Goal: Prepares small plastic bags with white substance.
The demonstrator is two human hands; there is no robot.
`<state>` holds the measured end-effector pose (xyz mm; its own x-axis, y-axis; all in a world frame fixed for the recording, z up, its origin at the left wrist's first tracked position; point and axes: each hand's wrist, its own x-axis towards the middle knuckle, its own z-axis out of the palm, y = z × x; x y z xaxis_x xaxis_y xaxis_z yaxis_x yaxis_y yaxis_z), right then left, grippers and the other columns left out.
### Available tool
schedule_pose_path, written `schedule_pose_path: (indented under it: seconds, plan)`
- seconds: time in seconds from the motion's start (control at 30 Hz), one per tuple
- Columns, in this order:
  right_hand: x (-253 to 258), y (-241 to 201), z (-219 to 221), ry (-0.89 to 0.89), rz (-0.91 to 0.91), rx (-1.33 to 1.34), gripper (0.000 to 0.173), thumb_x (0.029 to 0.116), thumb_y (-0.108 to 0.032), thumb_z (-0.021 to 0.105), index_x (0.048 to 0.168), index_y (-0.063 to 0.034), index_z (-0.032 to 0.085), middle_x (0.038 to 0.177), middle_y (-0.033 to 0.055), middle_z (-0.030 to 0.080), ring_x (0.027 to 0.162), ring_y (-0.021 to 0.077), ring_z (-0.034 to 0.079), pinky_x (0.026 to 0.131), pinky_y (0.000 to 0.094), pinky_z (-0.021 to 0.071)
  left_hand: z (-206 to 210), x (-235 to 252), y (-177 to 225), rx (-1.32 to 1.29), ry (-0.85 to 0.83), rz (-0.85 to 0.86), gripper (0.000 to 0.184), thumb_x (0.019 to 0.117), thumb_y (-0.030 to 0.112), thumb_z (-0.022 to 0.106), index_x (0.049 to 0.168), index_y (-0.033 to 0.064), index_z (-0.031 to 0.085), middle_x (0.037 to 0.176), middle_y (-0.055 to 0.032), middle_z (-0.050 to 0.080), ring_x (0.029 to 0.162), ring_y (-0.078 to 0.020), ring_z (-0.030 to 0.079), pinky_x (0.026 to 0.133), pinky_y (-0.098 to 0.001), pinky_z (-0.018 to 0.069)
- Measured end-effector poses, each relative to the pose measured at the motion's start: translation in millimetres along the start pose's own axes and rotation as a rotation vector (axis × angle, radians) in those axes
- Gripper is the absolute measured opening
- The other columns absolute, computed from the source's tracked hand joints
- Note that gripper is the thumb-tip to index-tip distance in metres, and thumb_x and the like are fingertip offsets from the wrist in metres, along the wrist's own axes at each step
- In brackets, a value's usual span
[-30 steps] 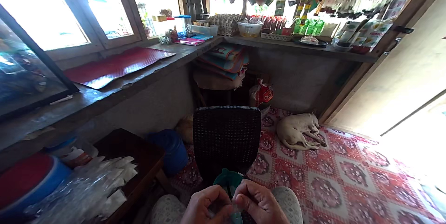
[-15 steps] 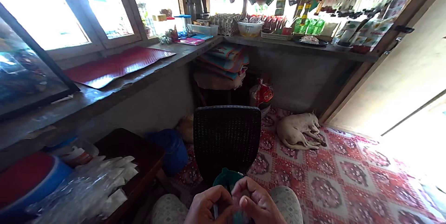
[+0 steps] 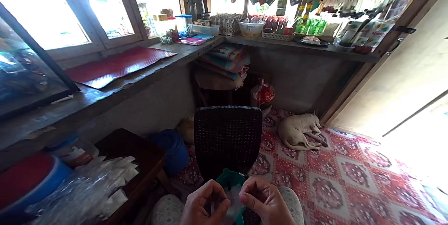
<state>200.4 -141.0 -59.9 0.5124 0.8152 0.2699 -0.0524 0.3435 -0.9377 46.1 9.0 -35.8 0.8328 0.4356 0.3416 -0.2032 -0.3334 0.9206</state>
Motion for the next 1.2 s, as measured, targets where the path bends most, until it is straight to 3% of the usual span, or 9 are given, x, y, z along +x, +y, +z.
schedule_pose_path:
  seconds: [0.2, 0.3, 0.47, 0.57, 0.73, 0.83, 0.93, 1.2]
  plan:
    - [-1.7, -3.0, 4.3, 0.0, -0.013, -0.092, 0.007, 0.091, -0.005, 0.075, 0.094, -0.0025, 0.069, 0.085, 0.0003, 0.071, 0.075, 0.0042, 0.066, 0.07, 0.0228, 0.0577, 1.9, 1.8, 4.9, -0.026, -0.051, -0.042, 0.017, 0.0923, 0.004, 0.071, 0.108, -0.0006, 0.067, 0.095, -0.0041, 0.072, 0.084, -0.0105, 0.07, 0.078, -0.0295, 0.0614]
    - [-2.2, -3.3, 7.3, -0.01, -0.026, -0.112, 0.009, 0.0912, -0.007, 0.075, 0.092, -0.0023, 0.068, 0.081, -0.0003, 0.07, 0.071, 0.003, 0.064, 0.066, 0.021, 0.0554, 2.9, 1.7, 1.0, -0.03, -0.056, -0.022, 0.008, 0.0933, 0.003, 0.07, 0.101, -0.0007, 0.07, 0.091, -0.0048, 0.071, 0.081, -0.011, 0.069, 0.077, -0.0288, 0.0607]
    - [-0.9, 1.7, 5.8, -0.019, -0.063, -0.124, 0.016, 0.0978, -0.016, 0.07, 0.088, -0.0042, 0.065, 0.073, -0.0027, 0.061, 0.064, 0.0, 0.054, 0.059, 0.0175, 0.0459, 3.0, 1.9, 0.8, -0.035, -0.081, -0.03, 0.009, 0.0911, 0.0, 0.071, 0.1, -0.0009, 0.069, 0.091, -0.0049, 0.071, 0.082, -0.0109, 0.069, 0.078, -0.0295, 0.0605]
    - [1.0, 5.5, 3.9, -0.064, -0.115, -0.144, 0.015, 0.1013, -0.015, 0.064, 0.094, -0.0017, 0.068, 0.081, -0.0005, 0.064, 0.072, 0.001, 0.059, 0.066, 0.0186, 0.0505, 4.0, 1.6, 1.0, -0.049, -0.091, -0.029, 0.009, 0.0907, -0.001, 0.07, 0.099, -0.0006, 0.068, 0.09, -0.0052, 0.071, 0.081, -0.011, 0.069, 0.076, -0.0295, 0.0608]
    - [0.0, -0.5, 5.9, -0.057, -0.088, -0.153, 0.009, 0.0963, -0.002, 0.067, 0.104, 0.003, 0.07, 0.097, 0.0067, 0.073, 0.085, 0.0089, 0.069, 0.079, 0.0265, 0.0603, 5.0, 1.6, -0.5, -0.049, -0.074, -0.031, 0.008, 0.0907, -0.001, 0.07, 0.098, -0.0008, 0.067, 0.09, -0.0047, 0.071, 0.081, -0.0113, 0.07, 0.077, -0.0301, 0.0611]
    - [-0.6, -0.4, 5.2, -0.039, -0.092, -0.169, 0.008, 0.0968, -0.007, 0.068, 0.1, 0.0009, 0.069, 0.088, 0.0029, 0.071, 0.077, 0.0049, 0.066, 0.072, 0.0226, 0.0578, 5.3, 1.6, -0.2, -0.056, -0.083, -0.036, 0.008, 0.0907, 0.0, 0.071, 0.097, -0.0002, 0.066, 0.088, -0.0046, 0.07, 0.08, -0.0115, 0.069, 0.077, -0.0304, 0.0609]
    - [-1.3, 3.4, 4.9, -0.047, -0.117, -0.251, 0.019, 0.1022, -0.018, 0.063, 0.096, -0.0008, 0.067, 0.079, -0.0006, 0.063, 0.069, 0.0003, 0.057, 0.063, 0.0176, 0.0486, 7.0, 1.7, 2.2, -0.056, -0.098, -0.036, 0.008, 0.0905, 0.002, 0.072, 0.096, 0.0002, 0.066, 0.087, -0.0037, 0.07, 0.079, -0.0104, 0.068, 0.075, -0.0294, 0.0601]
    - [-0.7, 6.4, 7.5, -0.053, -0.17, -0.319, 0.024, 0.1046, -0.02, 0.06, 0.092, 0.0, 0.064, 0.075, 0.0014, 0.059, 0.065, 0.0011, 0.053, 0.06, 0.0175, 0.0456, 9.2, -0.9, 4.7, -0.148, -0.123, -0.085, 0.007, 0.0923, 0.002, 0.07, 0.099, -0.0004, 0.069, 0.088, -0.0043, 0.071, 0.077, -0.0106, 0.069, 0.072, -0.0292, 0.0603]
